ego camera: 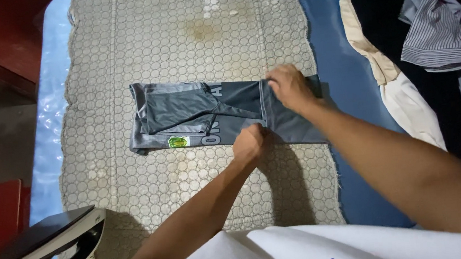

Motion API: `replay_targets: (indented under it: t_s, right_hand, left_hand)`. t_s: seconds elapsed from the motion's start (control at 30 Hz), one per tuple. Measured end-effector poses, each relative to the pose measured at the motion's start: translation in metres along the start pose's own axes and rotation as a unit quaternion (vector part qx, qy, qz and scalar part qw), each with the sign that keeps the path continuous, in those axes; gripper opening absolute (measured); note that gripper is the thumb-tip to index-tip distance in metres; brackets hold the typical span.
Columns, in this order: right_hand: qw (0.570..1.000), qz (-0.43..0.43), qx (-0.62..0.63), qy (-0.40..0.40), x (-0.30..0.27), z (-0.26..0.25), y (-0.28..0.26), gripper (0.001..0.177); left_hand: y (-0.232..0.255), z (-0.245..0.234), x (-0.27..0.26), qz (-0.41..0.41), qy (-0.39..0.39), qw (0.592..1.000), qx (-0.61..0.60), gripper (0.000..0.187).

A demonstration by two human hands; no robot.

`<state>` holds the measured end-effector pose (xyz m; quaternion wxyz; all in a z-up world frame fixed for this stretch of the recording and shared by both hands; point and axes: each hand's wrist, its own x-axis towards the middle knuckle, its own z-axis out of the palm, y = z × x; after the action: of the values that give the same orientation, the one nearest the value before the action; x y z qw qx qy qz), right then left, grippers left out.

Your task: The user folds a grey t-shirt on a bed and then picks up an iron.

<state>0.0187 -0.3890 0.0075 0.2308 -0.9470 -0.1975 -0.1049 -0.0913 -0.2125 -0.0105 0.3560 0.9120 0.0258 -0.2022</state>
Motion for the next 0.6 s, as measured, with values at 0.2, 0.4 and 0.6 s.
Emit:
replay_targets:
  t_s: [0.2,0.4,0.6]
  right_hand:
    - [0.997,0.021,-0.037,0.058,-0.01,-0.003,-0.019,0.025]
    - [0.974,0.156,-0.129,0.098,-0.044,0.001,0.024,0.045]
    - [0.984,0.114,-0.133,-0.04,-0.072,-0.008,0.016,0.062]
  left_hand:
    - [0.025,-0.034,-0.029,0.138,0.025,0.98,0.141,0.032]
    - [0.012,0.001,0.032,0.357,0.172,0.884,0.247,0.063]
    - [-0.003,0.004,0.038,0.304,0.123,0.905,0.27,0.075]
